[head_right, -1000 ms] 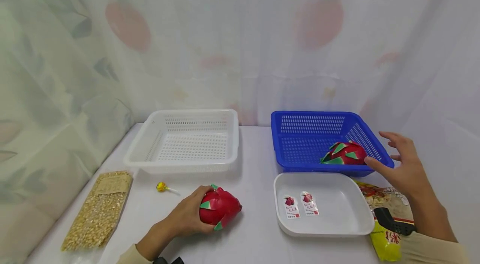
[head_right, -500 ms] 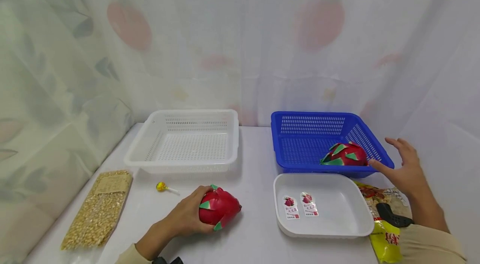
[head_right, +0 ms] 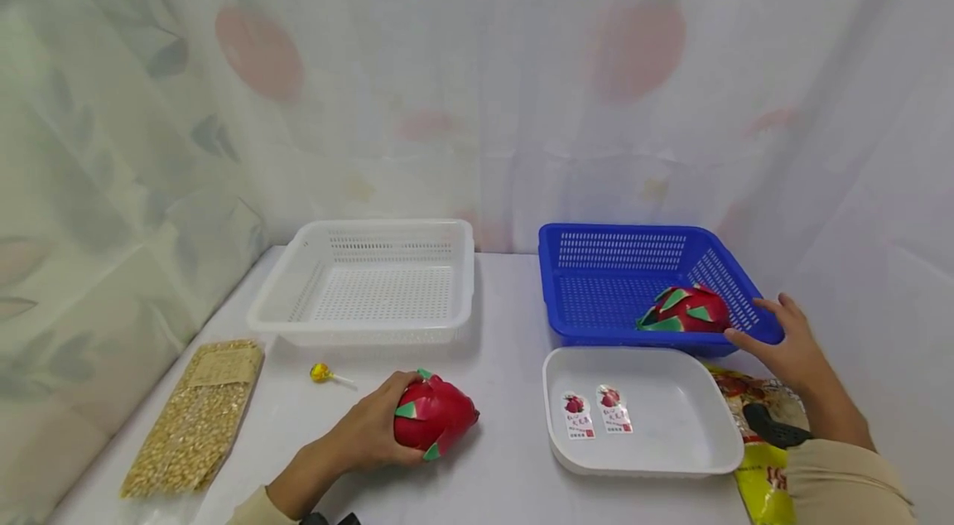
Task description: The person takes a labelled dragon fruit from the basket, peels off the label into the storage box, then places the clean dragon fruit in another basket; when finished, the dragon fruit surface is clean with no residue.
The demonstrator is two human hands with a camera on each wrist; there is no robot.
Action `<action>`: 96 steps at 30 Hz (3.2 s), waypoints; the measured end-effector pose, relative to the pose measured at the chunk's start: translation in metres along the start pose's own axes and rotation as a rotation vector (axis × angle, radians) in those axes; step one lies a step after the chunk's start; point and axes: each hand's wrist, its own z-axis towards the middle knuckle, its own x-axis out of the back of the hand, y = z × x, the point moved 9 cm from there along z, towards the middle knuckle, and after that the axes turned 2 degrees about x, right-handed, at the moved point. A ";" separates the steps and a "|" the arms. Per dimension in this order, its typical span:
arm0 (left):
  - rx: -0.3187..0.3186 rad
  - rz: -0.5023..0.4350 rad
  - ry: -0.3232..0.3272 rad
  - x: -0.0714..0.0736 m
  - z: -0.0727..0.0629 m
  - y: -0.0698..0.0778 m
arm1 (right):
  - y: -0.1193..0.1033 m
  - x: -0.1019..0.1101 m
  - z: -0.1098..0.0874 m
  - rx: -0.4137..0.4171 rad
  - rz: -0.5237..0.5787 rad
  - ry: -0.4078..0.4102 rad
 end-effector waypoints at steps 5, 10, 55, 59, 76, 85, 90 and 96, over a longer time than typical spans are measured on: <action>0.009 -0.018 -0.026 -0.001 0.000 0.001 | 0.008 -0.010 0.002 -0.019 0.011 -0.094; 0.000 -0.022 -0.062 -0.001 -0.001 0.003 | 0.011 -0.011 0.001 -0.035 -0.009 -0.099; -0.148 -0.054 0.155 0.062 0.117 0.150 | 0.010 -0.013 0.005 -0.034 0.024 -0.151; -0.095 -0.092 0.151 0.055 0.136 0.148 | 0.012 -0.014 0.005 -0.040 0.017 -0.153; 0.025 -0.071 0.080 0.009 0.201 0.152 | 0.013 -0.018 0.007 -0.051 0.000 -0.145; 0.038 -0.031 0.023 -0.004 0.222 0.175 | 0.013 -0.014 0.005 -0.055 -0.007 -0.108; 0.107 -0.055 0.052 -0.006 0.227 0.171 | 0.012 -0.018 0.005 -0.052 0.007 -0.108; 0.123 -0.123 0.116 -0.011 0.225 0.163 | 0.011 -0.021 0.004 -0.057 0.009 -0.112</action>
